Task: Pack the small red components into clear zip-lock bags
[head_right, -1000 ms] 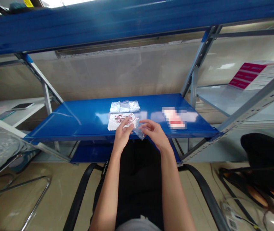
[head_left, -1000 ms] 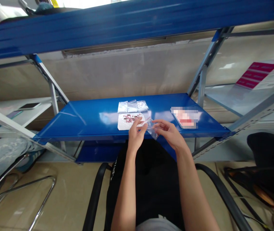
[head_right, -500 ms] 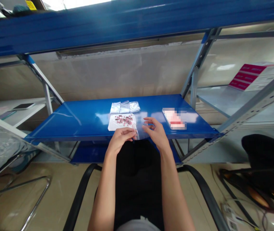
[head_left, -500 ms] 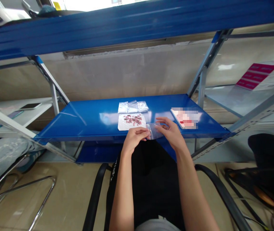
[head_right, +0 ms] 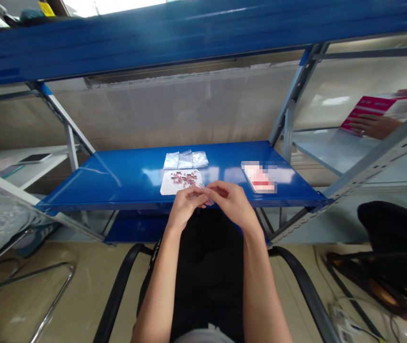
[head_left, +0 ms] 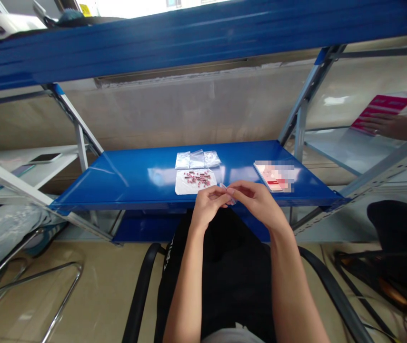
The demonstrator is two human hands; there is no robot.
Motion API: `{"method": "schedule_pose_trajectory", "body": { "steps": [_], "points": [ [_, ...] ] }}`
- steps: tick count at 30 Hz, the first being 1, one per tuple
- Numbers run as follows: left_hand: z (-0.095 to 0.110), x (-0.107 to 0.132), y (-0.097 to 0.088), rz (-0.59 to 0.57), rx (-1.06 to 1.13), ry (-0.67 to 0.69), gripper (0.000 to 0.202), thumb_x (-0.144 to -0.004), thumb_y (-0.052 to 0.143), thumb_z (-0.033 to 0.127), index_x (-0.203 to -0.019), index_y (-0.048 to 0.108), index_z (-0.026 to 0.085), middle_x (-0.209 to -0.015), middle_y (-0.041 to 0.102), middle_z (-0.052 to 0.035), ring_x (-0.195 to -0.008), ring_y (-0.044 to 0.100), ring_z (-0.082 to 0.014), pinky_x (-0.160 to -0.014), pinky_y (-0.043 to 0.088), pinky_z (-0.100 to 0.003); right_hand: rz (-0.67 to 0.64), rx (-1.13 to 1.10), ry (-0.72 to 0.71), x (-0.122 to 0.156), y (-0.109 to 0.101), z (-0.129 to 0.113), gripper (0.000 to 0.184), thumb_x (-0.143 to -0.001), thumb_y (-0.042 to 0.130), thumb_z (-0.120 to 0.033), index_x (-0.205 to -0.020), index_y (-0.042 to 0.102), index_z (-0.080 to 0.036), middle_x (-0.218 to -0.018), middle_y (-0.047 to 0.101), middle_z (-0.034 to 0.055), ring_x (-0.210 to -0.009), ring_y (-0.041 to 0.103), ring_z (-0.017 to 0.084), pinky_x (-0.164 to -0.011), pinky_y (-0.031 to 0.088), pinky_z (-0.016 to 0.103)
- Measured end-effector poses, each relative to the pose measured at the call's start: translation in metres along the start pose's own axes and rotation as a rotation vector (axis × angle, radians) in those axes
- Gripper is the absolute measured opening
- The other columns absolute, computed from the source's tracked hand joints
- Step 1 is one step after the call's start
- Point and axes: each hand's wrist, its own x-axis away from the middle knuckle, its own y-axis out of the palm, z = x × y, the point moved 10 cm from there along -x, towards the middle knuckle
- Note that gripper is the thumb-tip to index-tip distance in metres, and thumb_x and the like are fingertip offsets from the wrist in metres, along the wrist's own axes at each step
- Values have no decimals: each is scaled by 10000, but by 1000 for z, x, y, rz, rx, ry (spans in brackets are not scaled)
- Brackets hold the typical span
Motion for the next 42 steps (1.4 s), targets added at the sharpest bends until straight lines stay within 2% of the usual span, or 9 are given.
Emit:
{"method": "schedule_pose_trajectory", "body": {
  "steps": [6,11,17,20,24,30,35,38,42],
  "points": [
    [0,-2,-5,23,-182,84,271,-805,825,416,-824,749,157,-742,742,-55,-705,691,-175,-669,519,-264,-15,68,8,-1,1,7,370,-871,731,-574,-891,773,-206,-850,780,78,-810,706,261,-752,547,350],
    [-8,-4,-12,10,-250,45,293,-770,850,421,-862,781,152,-760,743,-55,-573,600,-128,-566,469,-247,-41,139,-36,-3,2,9,325,-941,657,-495,-827,753,-207,-806,756,56,-787,671,238,-726,504,322],
    [3,-2,-11,-10,-244,77,238,-846,777,391,-907,758,161,-840,746,-57,-687,673,-152,-666,522,-254,6,338,-70,-5,4,4,262,-981,572,-376,-901,757,-209,-800,763,49,-740,674,226,-687,465,307],
    [13,1,-10,28,-328,133,182,-886,728,360,-888,724,178,-844,735,-49,-741,700,-170,-682,522,-247,52,482,-80,-6,5,1,204,-959,567,-296,-893,741,-213,-802,776,59,-730,699,230,-684,454,302],
    [22,7,-5,62,-473,183,109,-912,669,286,-855,698,197,-806,724,-27,-717,691,-160,-663,495,-232,61,638,-89,-6,8,-1,171,-931,556,-229,-855,709,-214,-810,777,81,-755,719,248,-680,435,299],
    [19,9,-8,153,-415,135,111,-917,645,264,-823,658,208,-728,701,-10,-698,692,-162,-668,513,-235,88,766,-89,-3,8,-4,176,-977,520,-247,-900,676,-216,-828,766,94,-770,706,254,-653,391,301],
    [13,9,-13,214,-356,45,119,-904,662,293,-825,662,204,-705,716,-18,-663,703,-180,-566,496,-228,100,858,-23,-2,13,-9,148,-983,529,-241,-875,628,-221,-875,764,105,-773,693,253,-612,325,296],
    [21,10,-18,256,-367,85,102,-894,671,255,-807,663,201,-709,724,-24,-677,718,-188,-613,523,-244,100,903,-16,-1,17,-14,168,-1011,492,-248,-900,615,-218,-892,757,110,-755,682,249,-586,271,301],
    [32,15,-31,386,-437,131,136,-910,665,242,-782,638,205,-690,705,-21,-628,699,-179,-655,523,-264,149,933,-30,1,14,-19,184,-1020,477,-262,-907,616,-218,-878,747,114,-740,674,249,-582,253,307]
  ]
}}
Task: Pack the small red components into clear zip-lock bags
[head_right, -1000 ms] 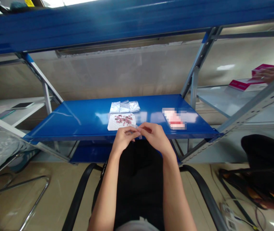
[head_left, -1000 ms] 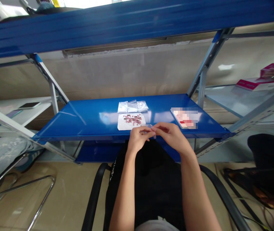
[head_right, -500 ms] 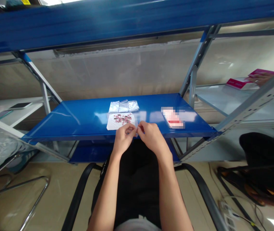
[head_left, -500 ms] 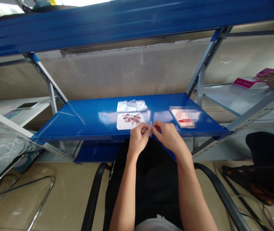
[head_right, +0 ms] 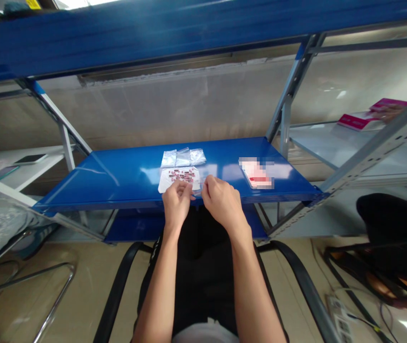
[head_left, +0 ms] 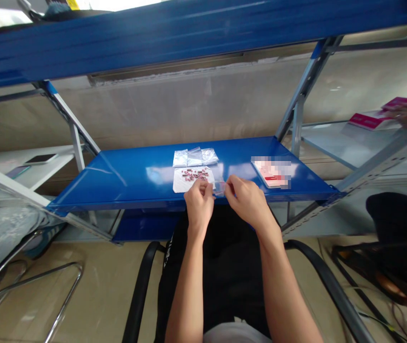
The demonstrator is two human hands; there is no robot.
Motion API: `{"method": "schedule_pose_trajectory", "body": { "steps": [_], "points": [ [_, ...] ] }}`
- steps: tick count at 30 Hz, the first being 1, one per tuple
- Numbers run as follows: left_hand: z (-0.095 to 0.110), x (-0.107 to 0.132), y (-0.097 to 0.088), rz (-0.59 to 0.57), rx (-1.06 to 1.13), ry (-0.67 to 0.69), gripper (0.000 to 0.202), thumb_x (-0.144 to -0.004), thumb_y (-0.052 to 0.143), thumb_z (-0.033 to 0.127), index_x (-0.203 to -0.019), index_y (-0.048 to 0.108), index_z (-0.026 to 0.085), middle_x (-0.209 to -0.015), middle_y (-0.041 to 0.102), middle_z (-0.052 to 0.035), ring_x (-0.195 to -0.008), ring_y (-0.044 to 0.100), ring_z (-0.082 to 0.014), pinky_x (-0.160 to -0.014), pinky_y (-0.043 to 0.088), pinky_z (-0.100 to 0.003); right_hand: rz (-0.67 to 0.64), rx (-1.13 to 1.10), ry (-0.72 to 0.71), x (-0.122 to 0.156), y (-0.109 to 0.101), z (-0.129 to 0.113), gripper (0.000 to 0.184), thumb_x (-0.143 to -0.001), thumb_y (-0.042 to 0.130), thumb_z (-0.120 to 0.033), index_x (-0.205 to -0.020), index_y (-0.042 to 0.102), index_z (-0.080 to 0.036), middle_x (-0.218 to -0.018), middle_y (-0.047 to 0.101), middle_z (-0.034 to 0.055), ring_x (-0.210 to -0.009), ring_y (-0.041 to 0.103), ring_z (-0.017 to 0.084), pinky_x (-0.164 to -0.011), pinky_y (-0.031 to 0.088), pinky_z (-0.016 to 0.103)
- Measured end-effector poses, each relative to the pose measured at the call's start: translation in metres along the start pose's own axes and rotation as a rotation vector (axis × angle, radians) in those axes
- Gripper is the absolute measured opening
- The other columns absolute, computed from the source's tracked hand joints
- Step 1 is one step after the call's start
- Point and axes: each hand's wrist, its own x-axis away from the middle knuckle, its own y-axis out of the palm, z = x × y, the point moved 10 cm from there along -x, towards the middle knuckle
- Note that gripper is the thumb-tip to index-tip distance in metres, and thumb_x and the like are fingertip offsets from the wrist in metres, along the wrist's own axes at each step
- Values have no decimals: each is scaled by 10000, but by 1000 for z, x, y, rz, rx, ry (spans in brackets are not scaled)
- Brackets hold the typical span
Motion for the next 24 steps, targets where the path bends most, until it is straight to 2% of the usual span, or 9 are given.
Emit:
{"method": "schedule_pose_trajectory", "body": {
  "steps": [2,5,8,11,13,15,19,21,24],
  "points": [
    [4,1,-3,35,-29,49,119,-918,670,250,-809,645,208,-727,711,-26,-652,696,-181,-678,518,-270,16,2,4,0,-2,1,191,-1010,490,-269,-871,611,-220,-830,738,110,-726,672,250,-586,263,307],
    [19,5,5,-17,-33,204,54,-937,637,214,-926,689,224,-906,736,-49,-787,703,-190,-748,531,-277,37,6,22,0,-3,2,223,-1000,493,-271,-812,603,-226,-731,712,100,-671,653,243,-578,260,311],
    [30,10,15,-85,-98,323,216,-932,552,101,-949,724,231,-1019,715,-80,-918,684,-219,-829,547,-309,60,-4,62,0,-3,3,227,-1000,485,-261,-810,605,-227,-718,707,101,-637,631,234,-567,244,317],
    [33,11,14,-60,-199,349,290,-900,526,38,-925,759,209,-1056,703,-123,-1016,672,-263,-948,534,-374,63,-29,73,-1,-1,0,199,-1002,492,-263,-842,605,-224,-780,723,109,-674,637,238,-571,252,315],
    [32,10,14,-57,-219,338,284,-901,539,49,-932,778,200,-1103,713,-142,-1044,677,-280,-985,521,-395,49,-48,44,-1,2,-6,193,-1005,491,-267,-853,600,-223,-817,726,112,-702,640,239,-580,272,309],
    [27,8,15,-86,-198,296,254,-906,564,86,-890,790,201,-1049,745,-128,-1001,694,-280,-952,531,-385,36,-104,6,-2,4,-11,204,-1007,484,-271,-839,590,-225,-823,720,107,-713,637,235,-594,306,302],
    [3,-1,11,-133,-50,88,209,-873,624,140,-878,827,192,-805,775,-66,-832,734,-264,-776,563,-332,-38,-487,-81,-4,11,-13,257,-1018,512,-376,-828,603,-228,-797,709,67,-738,645,217,-653,426,292],
    [-9,-5,5,-125,68,1,217,-854,666,168,-981,842,180,-853,799,-70,-808,748,-253,-724,581,-318,-1,-670,16,-8,15,7,276,-1008,541,-445,-866,631,-226,-806,709,58,-759,656,216,-665,473,294],
    [-19,-10,-1,-130,266,-52,285,-821,748,236,-1083,834,166,-1030,813,-94,-883,764,-248,-738,628,-320,87,-827,384,-5,35,64,268,-964,619,-476,-937,664,-213,-854,723,80,-770,675,227,-614,505,294]
  ]
}}
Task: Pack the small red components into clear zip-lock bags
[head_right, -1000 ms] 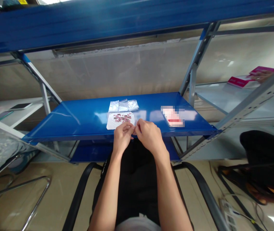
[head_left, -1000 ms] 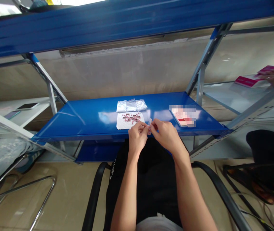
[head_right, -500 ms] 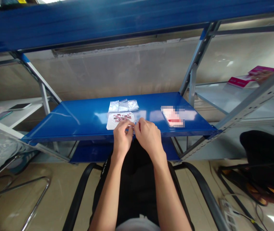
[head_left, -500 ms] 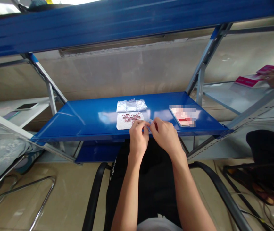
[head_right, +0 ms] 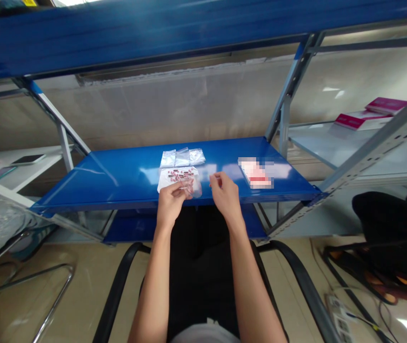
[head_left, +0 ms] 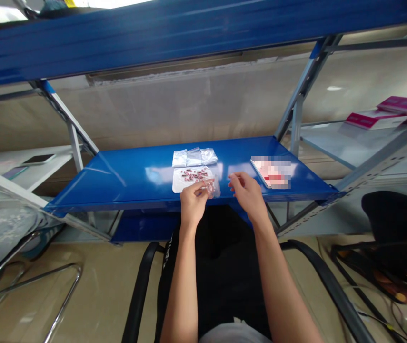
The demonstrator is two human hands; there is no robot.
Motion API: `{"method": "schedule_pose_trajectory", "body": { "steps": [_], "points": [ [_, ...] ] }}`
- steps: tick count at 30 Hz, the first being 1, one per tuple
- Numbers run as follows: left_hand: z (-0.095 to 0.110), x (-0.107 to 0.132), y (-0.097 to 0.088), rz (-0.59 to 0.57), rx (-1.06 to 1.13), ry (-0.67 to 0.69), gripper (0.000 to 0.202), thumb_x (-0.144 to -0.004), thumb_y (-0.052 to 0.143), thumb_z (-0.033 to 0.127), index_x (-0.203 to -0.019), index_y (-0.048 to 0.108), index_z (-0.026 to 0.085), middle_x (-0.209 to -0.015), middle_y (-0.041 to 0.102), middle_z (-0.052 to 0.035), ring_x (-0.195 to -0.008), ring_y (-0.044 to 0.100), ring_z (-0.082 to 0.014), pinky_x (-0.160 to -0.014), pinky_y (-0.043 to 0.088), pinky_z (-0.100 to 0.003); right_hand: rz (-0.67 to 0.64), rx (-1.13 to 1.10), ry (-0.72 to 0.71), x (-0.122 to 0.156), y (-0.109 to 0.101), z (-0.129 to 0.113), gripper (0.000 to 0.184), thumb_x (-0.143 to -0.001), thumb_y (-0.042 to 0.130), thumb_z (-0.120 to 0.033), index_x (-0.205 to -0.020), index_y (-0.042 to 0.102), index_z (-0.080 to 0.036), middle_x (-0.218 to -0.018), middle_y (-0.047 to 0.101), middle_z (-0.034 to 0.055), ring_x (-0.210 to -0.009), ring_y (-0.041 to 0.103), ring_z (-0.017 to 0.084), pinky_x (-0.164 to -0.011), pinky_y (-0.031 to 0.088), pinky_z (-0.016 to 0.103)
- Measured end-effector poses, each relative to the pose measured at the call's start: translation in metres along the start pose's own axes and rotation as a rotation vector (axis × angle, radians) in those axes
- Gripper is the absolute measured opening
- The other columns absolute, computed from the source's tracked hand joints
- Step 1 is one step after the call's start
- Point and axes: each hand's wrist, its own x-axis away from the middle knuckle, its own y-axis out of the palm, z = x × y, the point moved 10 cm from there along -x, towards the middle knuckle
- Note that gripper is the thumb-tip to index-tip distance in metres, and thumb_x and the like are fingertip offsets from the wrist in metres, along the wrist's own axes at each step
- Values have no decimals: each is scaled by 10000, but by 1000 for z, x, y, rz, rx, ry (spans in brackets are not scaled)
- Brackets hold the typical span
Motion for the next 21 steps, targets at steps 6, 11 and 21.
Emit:
{"method": "schedule_pose_trajectory", "body": {
  "steps": [6,11,21],
  "points": [
    [-7,-1,1,-84,160,-58,442,-739,870,339,-1138,817,157,-1126,800,-93,-975,767,-269,-795,684,-372,-501,-664,454,11,56,52,365,-958,673,-519,-1059,707,-170,-908,761,96,-703,712,173,-513,514,227],
    [-11,-1,-2,-104,149,-94,439,-743,878,296,-1156,812,163,-1128,795,-78,-959,773,-256,-869,686,-415,-438,-804,403,5,55,51,215,-840,846,-328,-945,726,-184,-800,737,10,-613,669,104,-519,520,177],
    [-25,-4,-7,-129,140,-158,446,-764,880,273,-1189,800,164,-994,805,-74,-861,797,-231,-899,671,-409,-407,-731,290,0,41,49,374,-702,952,-418,-895,734,-183,-759,716,-2,-627,663,93,-521,500,156]
  ]
}}
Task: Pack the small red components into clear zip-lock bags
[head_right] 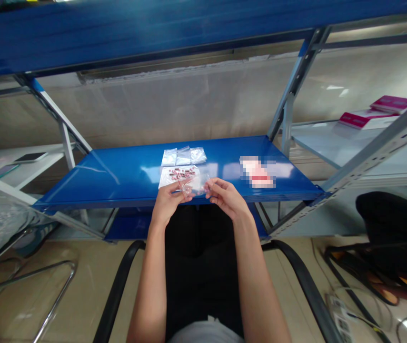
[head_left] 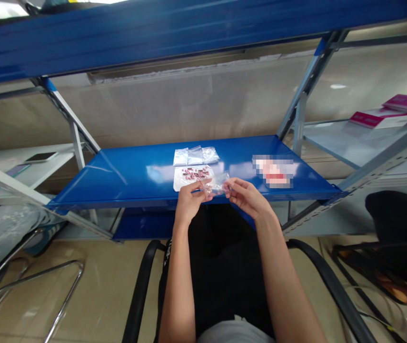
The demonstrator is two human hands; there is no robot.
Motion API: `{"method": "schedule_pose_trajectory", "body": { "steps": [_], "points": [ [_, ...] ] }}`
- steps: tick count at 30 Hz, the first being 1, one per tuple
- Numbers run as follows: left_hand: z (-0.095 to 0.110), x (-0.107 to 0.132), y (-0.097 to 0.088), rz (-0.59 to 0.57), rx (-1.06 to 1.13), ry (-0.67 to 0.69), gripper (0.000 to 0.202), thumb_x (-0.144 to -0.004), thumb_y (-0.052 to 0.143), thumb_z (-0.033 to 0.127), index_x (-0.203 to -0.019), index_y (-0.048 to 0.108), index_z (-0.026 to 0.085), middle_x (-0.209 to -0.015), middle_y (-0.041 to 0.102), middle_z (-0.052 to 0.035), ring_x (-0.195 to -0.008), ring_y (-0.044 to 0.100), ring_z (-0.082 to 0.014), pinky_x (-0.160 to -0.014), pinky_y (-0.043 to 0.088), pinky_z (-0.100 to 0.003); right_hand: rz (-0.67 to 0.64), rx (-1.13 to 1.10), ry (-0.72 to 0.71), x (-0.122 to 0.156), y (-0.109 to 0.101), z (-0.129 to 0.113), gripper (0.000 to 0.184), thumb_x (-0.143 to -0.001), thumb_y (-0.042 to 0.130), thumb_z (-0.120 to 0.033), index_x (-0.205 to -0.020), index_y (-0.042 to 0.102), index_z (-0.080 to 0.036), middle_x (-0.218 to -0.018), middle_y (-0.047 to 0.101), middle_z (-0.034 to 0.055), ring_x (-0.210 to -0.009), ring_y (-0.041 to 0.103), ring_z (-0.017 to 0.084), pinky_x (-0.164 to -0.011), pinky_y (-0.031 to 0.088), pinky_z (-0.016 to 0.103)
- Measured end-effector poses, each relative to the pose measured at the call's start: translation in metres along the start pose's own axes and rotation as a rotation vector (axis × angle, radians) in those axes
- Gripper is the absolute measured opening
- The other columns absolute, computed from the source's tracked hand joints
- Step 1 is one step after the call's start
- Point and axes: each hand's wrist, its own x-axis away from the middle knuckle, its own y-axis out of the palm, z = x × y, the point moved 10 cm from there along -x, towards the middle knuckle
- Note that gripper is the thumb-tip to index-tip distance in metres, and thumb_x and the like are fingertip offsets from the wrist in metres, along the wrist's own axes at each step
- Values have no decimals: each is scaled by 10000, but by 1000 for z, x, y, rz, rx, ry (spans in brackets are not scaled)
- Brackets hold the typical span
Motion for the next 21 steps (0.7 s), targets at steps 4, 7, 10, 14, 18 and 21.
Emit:
{"method": "schedule_pose_trajectory", "body": {
  "steps": [4,7,10,14,18,21],
  "points": [
    [-7,-1,-3,1,-4,-34,434,-774,863,237,-1194,797,148,-956,803,-66,-832,793,-210,-910,669,-405,-9,84,-32,-2,3,0,403,-640,991,-375,-868,728,-171,-698,696,-10,-577,623,77,-524,500,151],
    [-8,-1,-4,-9,-26,-45,433,-779,861,232,-1198,794,147,-998,801,-62,-823,794,-201,-900,673,-391,-5,110,-27,-4,2,3,405,-637,994,-369,-892,757,-161,-731,712,-2,-584,634,73,-548,526,144],
    [-6,-1,-5,-13,-45,-43,460,-788,867,256,-1229,782,154,-1027,797,-60,-807,795,-197,-884,678,-385,9,108,20,-5,0,9,403,-680,968,-435,-911,773,-170,-759,734,18,-601,675,94,-541,549,152],
    [-6,-1,-6,-1,-56,-43,475,-796,863,264,-1249,773,153,-1046,799,-67,-792,792,-191,-864,680,-376,-12,88,77,-2,2,13,470,-738,904,-558,-988,774,-182,-892,790,80,-733,773,183,-532,581,187],
    [-8,-2,-7,-2,-43,-49,465,-796,858,243,-1244,774,151,-1035,804,-76,-801,794,-203,-880,673,-391,-58,103,43,1,9,9,443,-679,973,-411,-996,763,-184,-915,806,77,-817,792,202,-670,632,213],
    [-9,-2,-5,-21,-37,-45,463,-794,859,237,-1240,774,147,-1002,800,-76,-803,795,-210,-897,666,-404,-66,126,12,1,14,7,444,-635,997,-334,-980,775,-165,-942,810,72,-862,785,194,-822,644,254]
  ]
}}
